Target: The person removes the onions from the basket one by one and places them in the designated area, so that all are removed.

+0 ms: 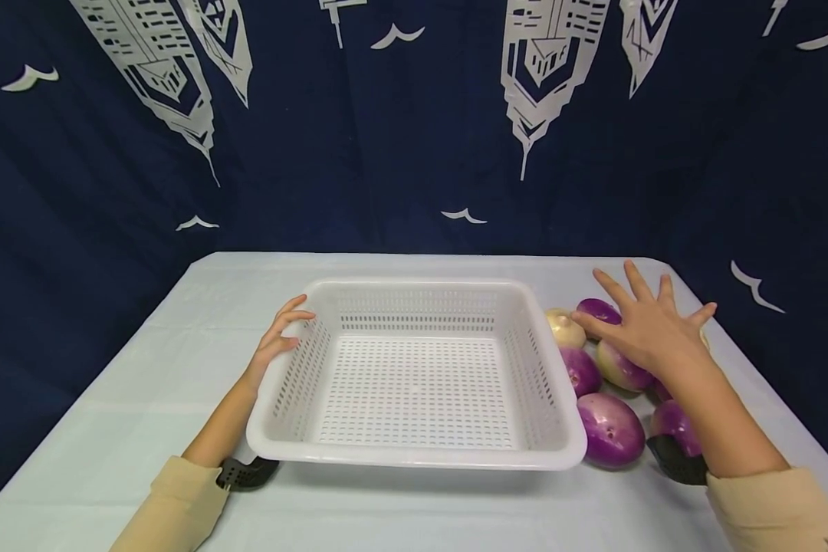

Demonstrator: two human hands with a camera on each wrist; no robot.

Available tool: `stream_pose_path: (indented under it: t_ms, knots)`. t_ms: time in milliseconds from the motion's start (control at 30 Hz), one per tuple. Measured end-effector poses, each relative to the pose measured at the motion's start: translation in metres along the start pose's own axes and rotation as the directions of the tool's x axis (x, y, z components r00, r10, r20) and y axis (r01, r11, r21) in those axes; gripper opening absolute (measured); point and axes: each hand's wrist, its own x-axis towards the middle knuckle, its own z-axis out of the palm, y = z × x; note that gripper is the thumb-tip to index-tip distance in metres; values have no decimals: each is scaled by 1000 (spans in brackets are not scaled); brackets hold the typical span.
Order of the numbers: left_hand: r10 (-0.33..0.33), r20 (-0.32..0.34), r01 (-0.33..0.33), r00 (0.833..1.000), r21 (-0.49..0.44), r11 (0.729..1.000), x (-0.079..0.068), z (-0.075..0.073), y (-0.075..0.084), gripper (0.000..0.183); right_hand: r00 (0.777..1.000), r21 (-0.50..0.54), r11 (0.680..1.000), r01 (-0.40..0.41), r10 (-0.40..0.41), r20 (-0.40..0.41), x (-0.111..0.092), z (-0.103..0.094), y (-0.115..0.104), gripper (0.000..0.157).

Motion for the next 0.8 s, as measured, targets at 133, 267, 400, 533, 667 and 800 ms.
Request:
stream_pose_path:
  t_ms: [133,267,400,533,667,800]
  knots:
    - [8,6,-8,1000,-14,1000,1,-1,0,43,1000,-1,1000,-7,7,11,-1,3,3,86]
    - [13,6,-13,1000,-21,1000,1,-2,-1,42,1000,0,1000,-10,10,16,-3,5,4,86]
    - [18,19,-17,1000,-24,1000,3,-2,-3,42,1000,3,1000,-14,14,12,-7,8,6,85]
    - [22,-3,-22,1000,3,1000,4,-3,-2,37,1000,12,1000,-10,11,-11,-9,10,5,84]
    - [28,-40,-26,999,47,999,2,-5,-1,35,1000,18,1000,4,-4,-28,-8,12,2,84]
    - [35,-32,-32,999,77,997,1,-7,0,38,999,21,1000,8,-7,-44,-9,15,0,85]
